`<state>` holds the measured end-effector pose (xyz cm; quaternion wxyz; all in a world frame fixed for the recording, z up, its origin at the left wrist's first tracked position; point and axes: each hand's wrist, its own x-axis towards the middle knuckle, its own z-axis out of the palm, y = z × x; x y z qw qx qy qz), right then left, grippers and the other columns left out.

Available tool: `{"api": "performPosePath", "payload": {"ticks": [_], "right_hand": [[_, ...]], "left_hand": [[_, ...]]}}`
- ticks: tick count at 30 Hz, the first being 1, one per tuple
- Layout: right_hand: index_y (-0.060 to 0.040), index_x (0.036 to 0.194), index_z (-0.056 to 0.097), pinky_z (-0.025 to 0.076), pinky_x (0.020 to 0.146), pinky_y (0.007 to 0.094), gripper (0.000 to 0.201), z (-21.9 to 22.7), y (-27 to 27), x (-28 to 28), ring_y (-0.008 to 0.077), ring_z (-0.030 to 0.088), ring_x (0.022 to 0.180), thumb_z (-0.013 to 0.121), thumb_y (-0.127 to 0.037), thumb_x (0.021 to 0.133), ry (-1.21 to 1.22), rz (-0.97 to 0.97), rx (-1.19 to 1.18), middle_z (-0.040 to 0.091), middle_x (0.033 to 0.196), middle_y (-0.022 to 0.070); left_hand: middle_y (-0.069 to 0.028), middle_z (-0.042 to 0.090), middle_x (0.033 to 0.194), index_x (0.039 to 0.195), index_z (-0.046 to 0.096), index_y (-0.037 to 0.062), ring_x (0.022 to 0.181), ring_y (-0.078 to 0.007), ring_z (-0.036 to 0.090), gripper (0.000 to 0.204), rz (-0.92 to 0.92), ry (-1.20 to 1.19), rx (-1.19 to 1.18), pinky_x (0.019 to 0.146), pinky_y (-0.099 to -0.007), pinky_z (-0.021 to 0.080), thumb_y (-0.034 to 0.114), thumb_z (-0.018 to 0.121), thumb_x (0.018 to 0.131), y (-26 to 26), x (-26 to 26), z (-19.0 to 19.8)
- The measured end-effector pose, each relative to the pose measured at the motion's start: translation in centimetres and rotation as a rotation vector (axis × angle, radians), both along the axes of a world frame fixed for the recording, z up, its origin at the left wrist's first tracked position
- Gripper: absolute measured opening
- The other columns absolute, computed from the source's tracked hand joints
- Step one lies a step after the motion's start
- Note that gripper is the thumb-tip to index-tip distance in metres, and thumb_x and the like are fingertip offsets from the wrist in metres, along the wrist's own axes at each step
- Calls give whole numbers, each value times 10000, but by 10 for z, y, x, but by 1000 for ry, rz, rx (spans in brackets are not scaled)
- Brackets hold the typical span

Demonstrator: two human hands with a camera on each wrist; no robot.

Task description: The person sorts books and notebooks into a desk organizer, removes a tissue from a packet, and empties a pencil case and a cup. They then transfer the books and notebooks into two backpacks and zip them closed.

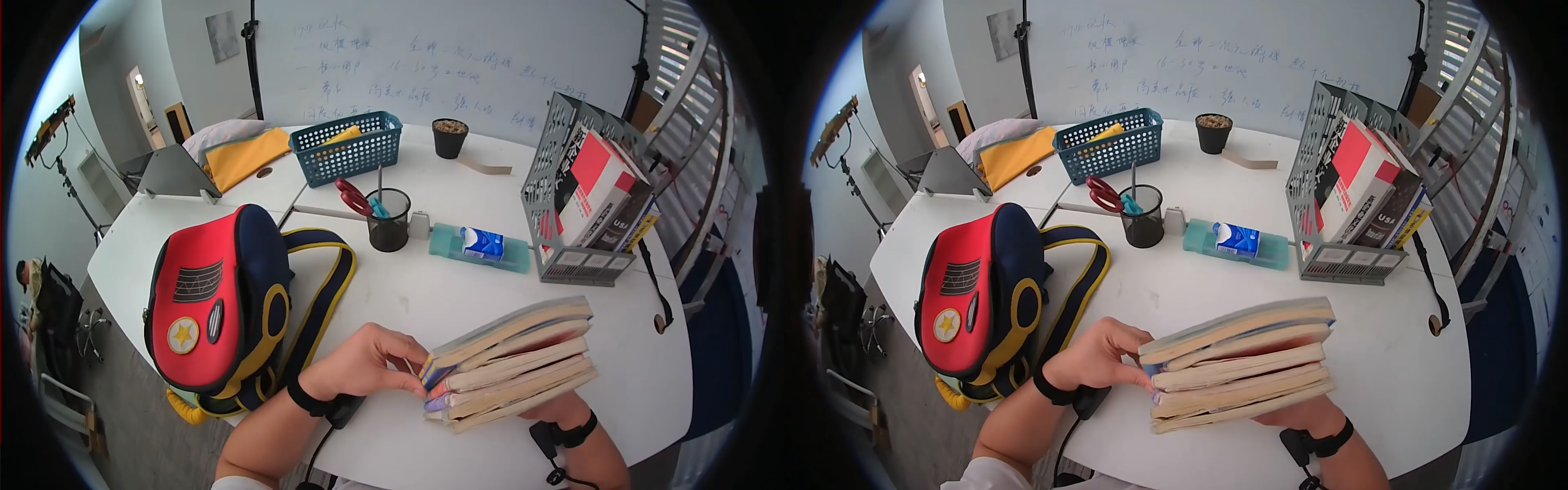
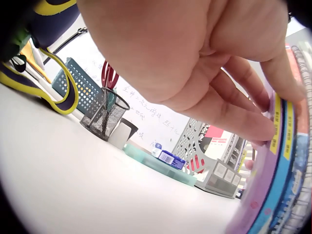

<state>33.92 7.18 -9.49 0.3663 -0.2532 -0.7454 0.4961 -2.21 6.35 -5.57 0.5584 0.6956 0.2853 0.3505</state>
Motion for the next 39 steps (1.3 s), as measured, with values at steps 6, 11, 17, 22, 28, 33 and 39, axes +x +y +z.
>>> {"api": "performPosePath", "payload": {"ticks": [6,11,17,22,28,33,39], "right_hand": [[-109,1588,486,433,1203,455,852,-10,-1,9,279,555,1419,910,-195,854,94,22,-169,547,1582,99],[-87,1551,525,430,1202,454,832,-29,10,18,228,533,1432,935,-258,847,-400,27,447,557,1579,64],[-33,1536,510,518,1101,395,745,23,-7,0,224,628,1325,872,-220,913,52,-155,-33,581,1518,127],[-7,1691,158,517,1097,407,995,33,4,9,273,621,1328,807,-177,957,48,-258,-327,564,1508,188],[-24,1727,55,442,1174,373,987,11,25,23,285,526,1435,726,-139,1012,19,-287,-499,451,1621,218],[25,1707,122,374,1230,384,919,23,31,39,277,464,1486,710,-118,1015,4,-301,-555,435,1638,203],[-5,1716,136,301,1272,378,865,39,29,44,260,383,1547,662,-135,1041,-138,-226,-516,395,1674,191]], "left_hand": [[-119,776,1155,1282,762,36,1098,-202,737,538,84,129,69,962,-363,602,190,967,809,-2,-1,11],[-165,726,1265,1553,458,42,1225,-274,699,1084,-5,172,278,1019,-389,573,350,1037,690,-13,18,24],[-270,646,1371,1609,215,12,1236,-335,693,1145,250,387,113,1053,-399,548,348,957,804,-31,48,14],[-277,727,1200,1655,127,-66,1052,-338,752,1155,319,0,-264,942,-400,584,450,845,913,-14,64,-7],[-248,750,1145,1544,472,-92,966,-333,762,969,244,627,-161,871,-390,593,645,712,962,0,57,12],[-139,759,1156,1275,740,33,892,-284,756,604,716,489,591,784,-371,617,242,981,762,-69,12,95],[-183,682,1342,1466,614,65,1233,-372,673,969,1152,1221,492,1034,-444,558,117,997,577,-132,-67,100]]}}
